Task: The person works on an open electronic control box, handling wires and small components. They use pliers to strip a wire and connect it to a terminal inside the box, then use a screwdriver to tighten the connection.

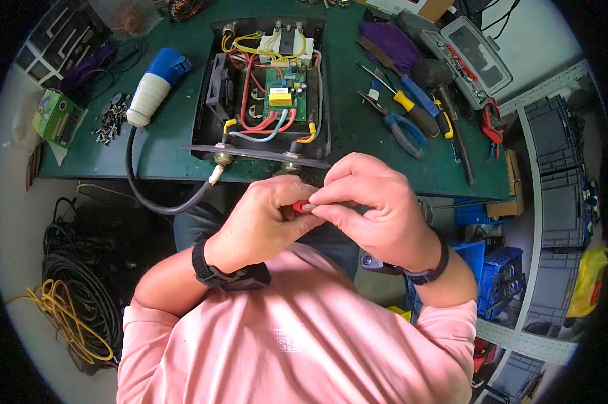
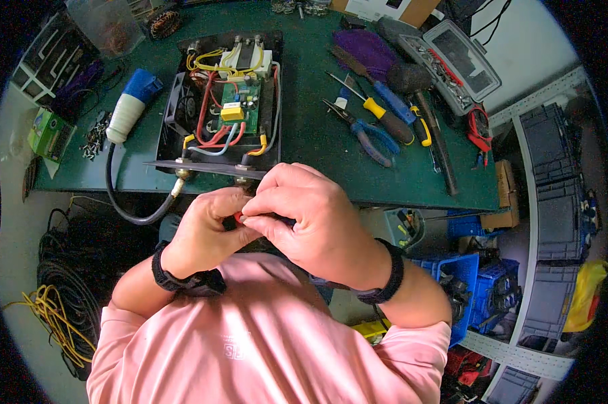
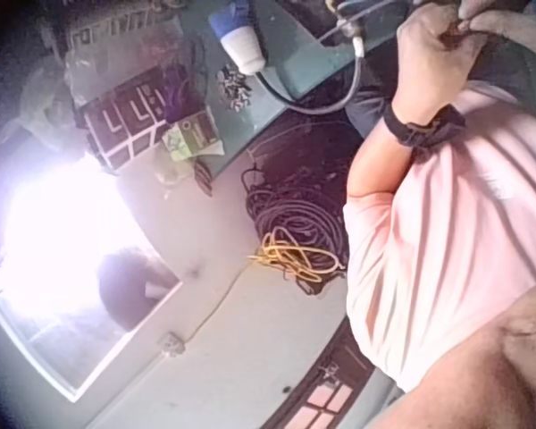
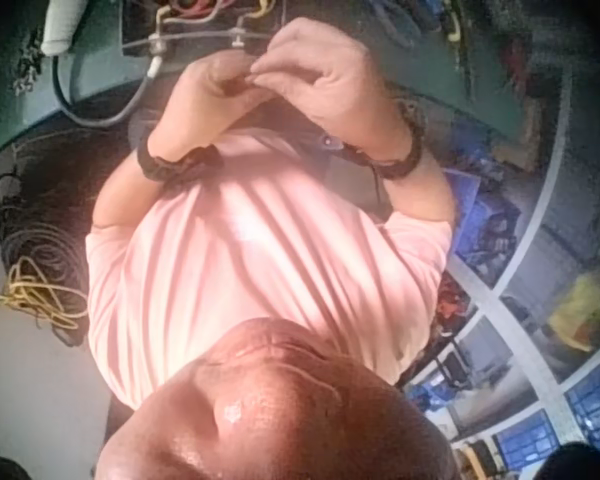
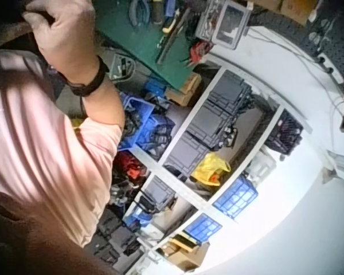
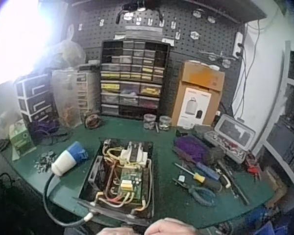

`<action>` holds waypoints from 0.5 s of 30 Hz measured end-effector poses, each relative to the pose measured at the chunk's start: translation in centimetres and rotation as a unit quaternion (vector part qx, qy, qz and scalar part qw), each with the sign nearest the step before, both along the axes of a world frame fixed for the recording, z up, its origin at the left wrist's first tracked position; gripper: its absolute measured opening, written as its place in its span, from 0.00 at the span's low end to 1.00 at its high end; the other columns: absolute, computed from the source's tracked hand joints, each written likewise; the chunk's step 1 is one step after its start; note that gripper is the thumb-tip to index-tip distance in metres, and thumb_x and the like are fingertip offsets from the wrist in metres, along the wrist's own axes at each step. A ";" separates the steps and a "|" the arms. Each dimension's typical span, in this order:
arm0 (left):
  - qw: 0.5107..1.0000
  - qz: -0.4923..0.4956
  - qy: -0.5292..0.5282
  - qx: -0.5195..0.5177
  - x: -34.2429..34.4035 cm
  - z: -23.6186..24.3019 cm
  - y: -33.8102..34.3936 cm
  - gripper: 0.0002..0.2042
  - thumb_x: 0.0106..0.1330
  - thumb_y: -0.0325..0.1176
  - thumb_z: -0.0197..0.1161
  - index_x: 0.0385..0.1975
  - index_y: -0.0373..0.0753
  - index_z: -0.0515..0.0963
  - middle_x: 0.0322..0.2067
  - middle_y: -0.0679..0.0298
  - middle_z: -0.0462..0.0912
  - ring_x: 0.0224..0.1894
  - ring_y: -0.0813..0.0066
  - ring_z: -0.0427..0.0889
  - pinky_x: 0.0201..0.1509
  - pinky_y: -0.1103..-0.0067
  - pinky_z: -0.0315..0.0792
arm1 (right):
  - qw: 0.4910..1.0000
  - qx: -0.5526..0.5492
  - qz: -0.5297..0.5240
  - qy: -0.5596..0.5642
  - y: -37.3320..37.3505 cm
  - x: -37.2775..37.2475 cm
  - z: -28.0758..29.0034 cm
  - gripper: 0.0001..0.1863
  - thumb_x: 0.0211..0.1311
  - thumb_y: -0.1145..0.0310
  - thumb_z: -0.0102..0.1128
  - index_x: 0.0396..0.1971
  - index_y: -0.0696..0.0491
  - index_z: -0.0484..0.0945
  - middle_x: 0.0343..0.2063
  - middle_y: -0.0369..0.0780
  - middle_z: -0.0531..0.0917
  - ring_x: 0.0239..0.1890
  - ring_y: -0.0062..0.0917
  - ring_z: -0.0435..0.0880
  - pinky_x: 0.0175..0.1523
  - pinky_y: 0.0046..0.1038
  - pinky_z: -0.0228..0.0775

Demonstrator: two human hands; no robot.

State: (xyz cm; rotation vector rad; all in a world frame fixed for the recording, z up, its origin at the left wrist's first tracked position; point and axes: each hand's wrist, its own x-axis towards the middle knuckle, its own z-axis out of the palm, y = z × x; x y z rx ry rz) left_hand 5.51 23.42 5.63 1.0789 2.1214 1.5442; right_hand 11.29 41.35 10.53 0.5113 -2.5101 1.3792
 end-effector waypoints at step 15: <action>0.997 0.024 0.061 0.035 0.4 0.1 0.1 0.12 0.51 0.24 0.69 0.36 0.34 0.81 0.26 0.57 0.78 0.27 0.62 0.78 0.32 0.74 0.73 | 0.995 0.081 -0.029 0.053 -0.7 0.5 0.4 0.07 0.45 0.76 0.69 0.28 0.55 0.83 0.27 0.39 0.80 0.31 0.34 0.78 0.36 0.32 0.72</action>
